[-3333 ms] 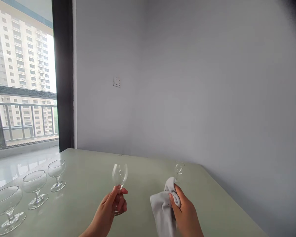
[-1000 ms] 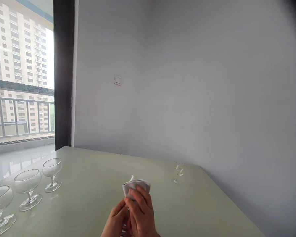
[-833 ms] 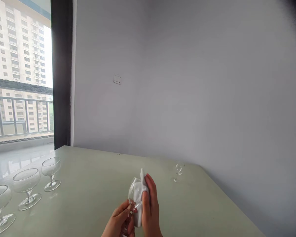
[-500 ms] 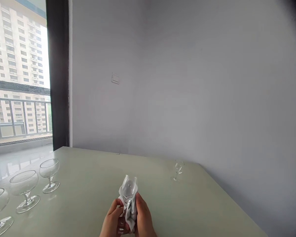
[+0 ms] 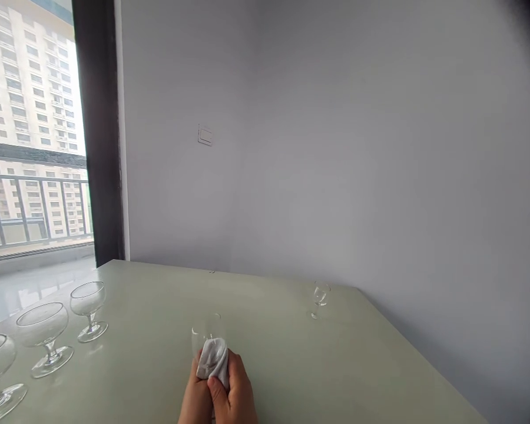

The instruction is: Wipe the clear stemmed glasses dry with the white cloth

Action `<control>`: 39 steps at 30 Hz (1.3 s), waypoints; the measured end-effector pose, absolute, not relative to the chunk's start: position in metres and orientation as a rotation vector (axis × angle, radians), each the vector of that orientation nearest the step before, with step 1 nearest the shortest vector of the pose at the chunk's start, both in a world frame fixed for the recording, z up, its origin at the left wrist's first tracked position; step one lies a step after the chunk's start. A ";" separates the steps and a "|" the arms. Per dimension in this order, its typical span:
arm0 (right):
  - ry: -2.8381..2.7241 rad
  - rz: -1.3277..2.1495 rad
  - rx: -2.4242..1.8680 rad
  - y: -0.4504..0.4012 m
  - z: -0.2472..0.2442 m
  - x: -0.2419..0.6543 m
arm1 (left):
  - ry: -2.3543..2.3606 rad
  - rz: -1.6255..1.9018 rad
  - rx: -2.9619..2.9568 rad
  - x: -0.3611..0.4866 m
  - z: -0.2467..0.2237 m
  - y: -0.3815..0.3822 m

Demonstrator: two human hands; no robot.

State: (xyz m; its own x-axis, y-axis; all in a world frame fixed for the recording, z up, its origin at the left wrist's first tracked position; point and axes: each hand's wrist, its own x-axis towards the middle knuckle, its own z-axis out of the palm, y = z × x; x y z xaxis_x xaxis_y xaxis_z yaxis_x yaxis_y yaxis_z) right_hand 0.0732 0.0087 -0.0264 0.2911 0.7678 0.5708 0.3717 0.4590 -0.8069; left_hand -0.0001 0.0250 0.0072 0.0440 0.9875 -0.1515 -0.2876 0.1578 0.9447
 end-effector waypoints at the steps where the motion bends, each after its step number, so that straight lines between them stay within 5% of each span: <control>1: -1.294 0.379 -1.136 0.009 -0.022 0.076 | 1.075 1.201 0.888 -0.002 0.009 0.025; 8: -1.255 0.641 -1.285 0.006 0.017 0.106 | 1.072 1.421 0.980 0.006 0.021 0.018; 16: -1.661 -0.007 -1.294 0.000 0.004 0.091 | 0.800 1.110 0.698 0.005 0.028 0.020; 28: -1.875 -0.146 -0.952 0.004 0.016 0.092 | 0.824 1.190 0.994 -0.021 0.037 0.042; 35: -1.410 0.871 -1.081 0.003 0.033 0.117 | 0.945 1.297 1.051 -0.029 0.038 0.058; 39: -1.247 0.590 -1.233 0.011 0.031 0.130 | 0.997 1.264 1.055 -0.024 0.045 0.050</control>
State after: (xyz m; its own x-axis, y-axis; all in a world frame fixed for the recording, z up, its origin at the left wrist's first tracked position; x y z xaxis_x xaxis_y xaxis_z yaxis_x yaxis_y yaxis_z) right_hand 0.1298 0.0105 0.0314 0.2904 0.8798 0.3763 0.2665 0.3033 -0.9149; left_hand -0.0242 0.0498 0.0452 0.0580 0.9983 -0.0014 -0.2338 0.0150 0.9722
